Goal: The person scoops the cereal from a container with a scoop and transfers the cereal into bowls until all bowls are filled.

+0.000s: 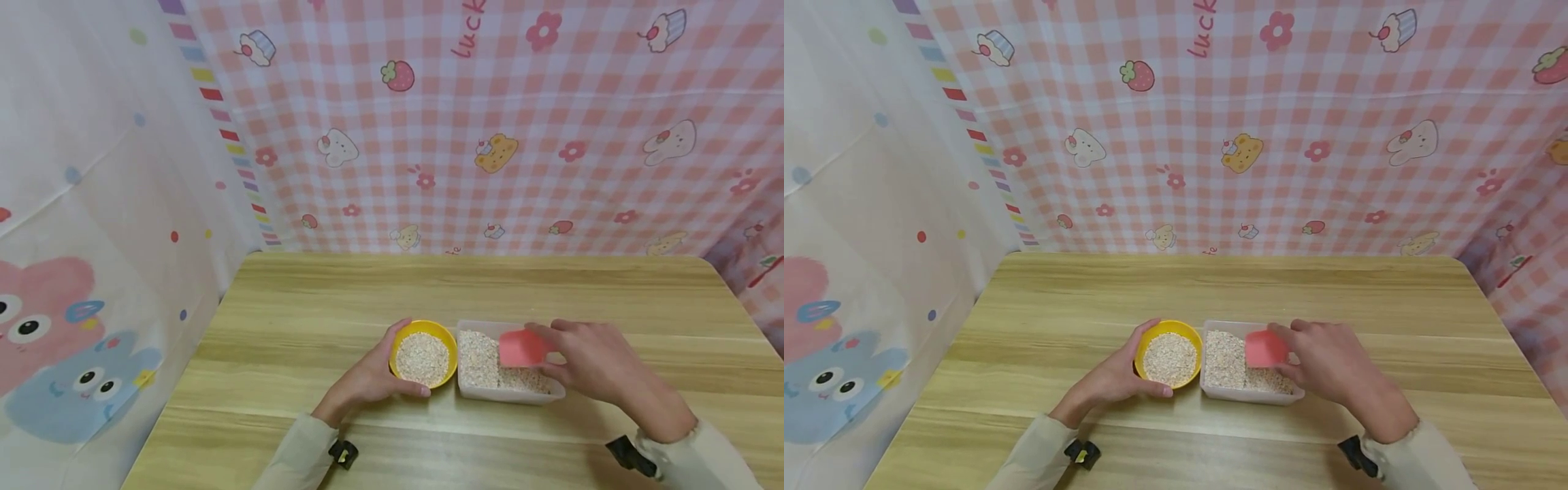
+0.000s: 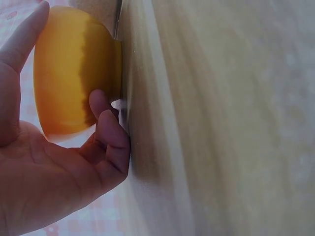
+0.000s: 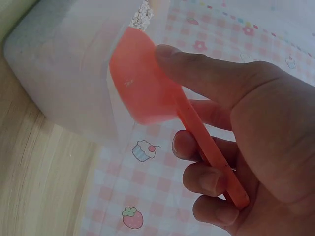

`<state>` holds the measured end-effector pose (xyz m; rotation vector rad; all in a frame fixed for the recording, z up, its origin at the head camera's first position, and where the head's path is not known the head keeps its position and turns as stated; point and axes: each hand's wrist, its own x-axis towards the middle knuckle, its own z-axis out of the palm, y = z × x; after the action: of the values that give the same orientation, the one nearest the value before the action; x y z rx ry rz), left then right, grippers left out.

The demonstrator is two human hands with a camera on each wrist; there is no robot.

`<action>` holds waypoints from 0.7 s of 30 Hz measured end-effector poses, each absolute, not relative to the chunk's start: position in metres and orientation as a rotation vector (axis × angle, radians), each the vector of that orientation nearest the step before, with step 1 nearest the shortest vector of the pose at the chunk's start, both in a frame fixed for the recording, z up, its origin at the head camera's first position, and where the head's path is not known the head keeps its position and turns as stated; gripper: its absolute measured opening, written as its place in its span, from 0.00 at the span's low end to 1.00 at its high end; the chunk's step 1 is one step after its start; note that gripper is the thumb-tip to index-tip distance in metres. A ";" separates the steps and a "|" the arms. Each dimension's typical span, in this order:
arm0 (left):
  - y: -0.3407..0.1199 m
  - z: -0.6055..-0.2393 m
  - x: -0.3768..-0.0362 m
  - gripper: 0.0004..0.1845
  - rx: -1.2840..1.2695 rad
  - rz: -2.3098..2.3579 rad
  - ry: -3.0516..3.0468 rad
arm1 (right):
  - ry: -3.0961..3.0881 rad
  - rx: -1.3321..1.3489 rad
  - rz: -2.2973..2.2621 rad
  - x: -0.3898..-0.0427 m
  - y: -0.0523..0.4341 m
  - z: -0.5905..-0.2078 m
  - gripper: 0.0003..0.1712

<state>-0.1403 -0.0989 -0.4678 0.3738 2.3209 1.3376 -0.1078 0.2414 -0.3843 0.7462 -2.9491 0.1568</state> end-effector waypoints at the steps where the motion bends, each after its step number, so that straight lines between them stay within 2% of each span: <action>1: -0.099 -0.468 -0.140 0.63 0.375 1.337 2.321 | -2.953 0.746 0.151 -0.108 0.241 -0.385 0.32; 11: -0.100 -0.466 -0.141 0.64 0.400 1.313 2.327 | -3.013 0.704 0.102 -0.107 0.237 -0.386 0.31; 21: -0.100 -0.450 -0.141 0.62 0.361 1.149 2.554 | -3.034 0.669 0.074 -0.109 0.234 -0.390 0.31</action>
<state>-0.1405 -0.0998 -0.4499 0.3613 2.5540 1.1489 -0.1090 0.2344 -0.3902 0.6693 -3.0340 0.0744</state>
